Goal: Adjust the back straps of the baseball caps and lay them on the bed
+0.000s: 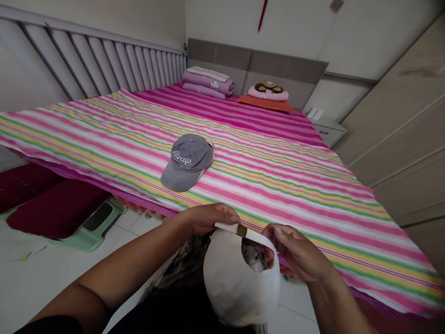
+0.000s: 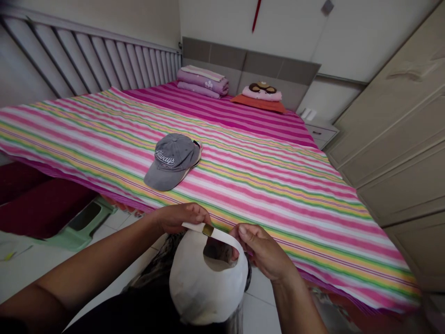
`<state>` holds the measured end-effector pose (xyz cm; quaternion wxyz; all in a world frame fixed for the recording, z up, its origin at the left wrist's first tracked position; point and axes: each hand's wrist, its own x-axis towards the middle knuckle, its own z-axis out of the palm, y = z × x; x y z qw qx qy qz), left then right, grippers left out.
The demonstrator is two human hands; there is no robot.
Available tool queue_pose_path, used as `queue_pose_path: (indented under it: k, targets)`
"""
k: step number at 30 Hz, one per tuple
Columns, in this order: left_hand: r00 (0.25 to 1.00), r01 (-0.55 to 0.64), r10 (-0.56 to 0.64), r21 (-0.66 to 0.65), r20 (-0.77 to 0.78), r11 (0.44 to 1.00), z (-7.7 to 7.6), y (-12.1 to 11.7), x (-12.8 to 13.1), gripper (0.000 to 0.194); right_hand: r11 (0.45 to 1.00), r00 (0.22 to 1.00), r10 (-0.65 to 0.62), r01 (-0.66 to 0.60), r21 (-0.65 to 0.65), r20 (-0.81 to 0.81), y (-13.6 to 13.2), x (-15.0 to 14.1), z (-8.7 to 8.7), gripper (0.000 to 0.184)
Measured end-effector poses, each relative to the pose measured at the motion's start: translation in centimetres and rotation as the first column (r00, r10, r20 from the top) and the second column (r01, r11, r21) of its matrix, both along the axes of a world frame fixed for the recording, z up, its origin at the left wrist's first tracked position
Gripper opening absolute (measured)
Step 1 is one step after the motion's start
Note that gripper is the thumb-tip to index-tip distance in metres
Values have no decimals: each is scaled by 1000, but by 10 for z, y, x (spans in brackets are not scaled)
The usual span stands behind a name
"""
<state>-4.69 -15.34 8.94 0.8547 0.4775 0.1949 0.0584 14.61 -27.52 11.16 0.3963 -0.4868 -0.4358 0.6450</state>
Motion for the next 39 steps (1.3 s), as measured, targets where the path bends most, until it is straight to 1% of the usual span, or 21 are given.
queue_pose_path:
  k: [4, 9, 15, 17, 20, 22, 25, 27, 30, 32, 39]
  targets:
    - [998, 33, -30, 47, -54, 998, 2, -1, 0, 40, 999, 998, -2, -1, -41, -70, 0, -4, 0, 35]
    - [995, 48, -43, 52, -94, 997, 11, -5, 2, 36, 998, 996, -32, 27, -55, -81, 0, -10, -1, 34]
    - [994, 42, -35, 65, -103, 997, 9, -1, -1, 35, 996, 993, -82, 79, -47, -84, 0, -12, -4, 23]
    - [996, 54, -47, 91, -73, 994, 10, 2, -3, 39, 993, 992, -107, 104, -47, -71, -1, -13, -5, 22]
    - [995, 95, -98, 120, 20, 988, 13, 4, -7, 49, 990, 988, -138, 135, -46, -66, 0, -15, -5, 22]
    - [992, 103, -111, 143, 52, 984, 15, 2, -9, 49, 988, 987, -148, 144, -57, -68, 0, -16, -5, 23]
    - [997, 17, -35, 262, 64, 965, 14, -6, -9, 42, 984, 985, -163, 158, -77, -65, 1, -17, -6, 23]
    - [997, -48, 23, 358, 71, 933, 13, -12, -8, 35, 983, 984, -170, 165, -79, -59, 1, -18, -6, 23]
    - [995, -102, 79, 448, 68, 888, 11, -18, -6, 28, 983, 984, -172, 168, -73, -54, 2, -20, -6, 24]
    - [992, -127, 103, 470, 78, 873, 11, -19, -5, 26, 982, 983, -176, 172, -73, -50, 1, -22, -5, 24]
    - [983, -178, 136, 461, 123, 869, 7, -20, -4, 26, 978, 979, -201, 199, -66, -32, 3, -27, -2, 23]
